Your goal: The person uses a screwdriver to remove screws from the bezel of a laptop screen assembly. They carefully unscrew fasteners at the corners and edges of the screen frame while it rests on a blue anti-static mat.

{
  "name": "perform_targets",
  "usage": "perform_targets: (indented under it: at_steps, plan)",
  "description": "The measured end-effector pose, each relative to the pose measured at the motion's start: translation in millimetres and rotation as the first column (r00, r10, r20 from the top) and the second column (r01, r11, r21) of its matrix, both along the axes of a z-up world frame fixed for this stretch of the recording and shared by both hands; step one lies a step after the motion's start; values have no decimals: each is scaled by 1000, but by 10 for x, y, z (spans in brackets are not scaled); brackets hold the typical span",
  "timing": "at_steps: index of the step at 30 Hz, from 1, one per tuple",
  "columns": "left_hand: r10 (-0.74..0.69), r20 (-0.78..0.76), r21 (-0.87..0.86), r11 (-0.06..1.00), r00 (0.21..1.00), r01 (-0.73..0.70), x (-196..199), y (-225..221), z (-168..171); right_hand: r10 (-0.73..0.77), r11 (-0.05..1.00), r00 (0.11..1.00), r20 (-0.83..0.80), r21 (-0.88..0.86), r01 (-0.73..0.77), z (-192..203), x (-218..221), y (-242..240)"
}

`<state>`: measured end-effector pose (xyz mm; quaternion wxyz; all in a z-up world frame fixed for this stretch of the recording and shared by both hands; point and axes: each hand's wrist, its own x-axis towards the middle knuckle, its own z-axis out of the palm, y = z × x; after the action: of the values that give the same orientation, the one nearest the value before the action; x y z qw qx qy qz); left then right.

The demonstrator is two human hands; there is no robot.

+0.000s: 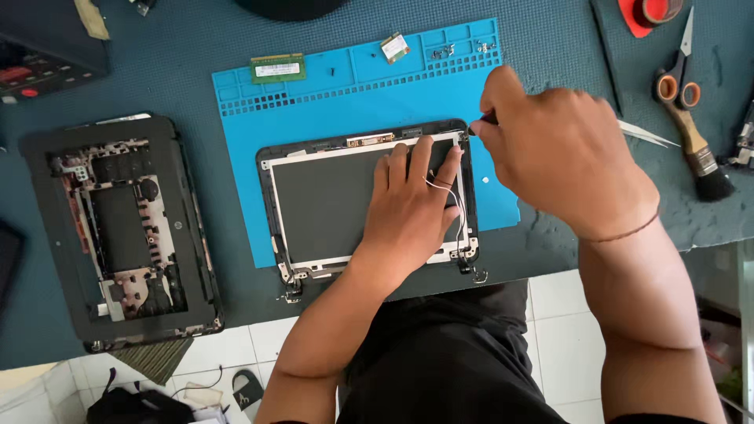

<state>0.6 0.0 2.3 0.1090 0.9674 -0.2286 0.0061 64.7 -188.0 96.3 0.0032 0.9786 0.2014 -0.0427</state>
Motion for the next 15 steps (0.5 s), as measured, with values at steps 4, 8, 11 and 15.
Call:
perform_targets:
  at_steps: [4,8,11,15]
  plan:
    - [-13,-43,-4,1000,999,13,1,1,-34,19,994,999,51,-107,-13,6,-34,28]
    - [-2,-36,-7,1000,999,2,6,2,-20,58,997,998,11,-54,-57,49,-45,64]
    - [-4,-5,-19,1000,1000,4,7,8,-9,43,999,999,6,-28,-43,-9,-19,26]
    - [2,26,-28,1000,1000,-1,12,1,-35,30,995,987,156,85,-43,-134,-32,15]
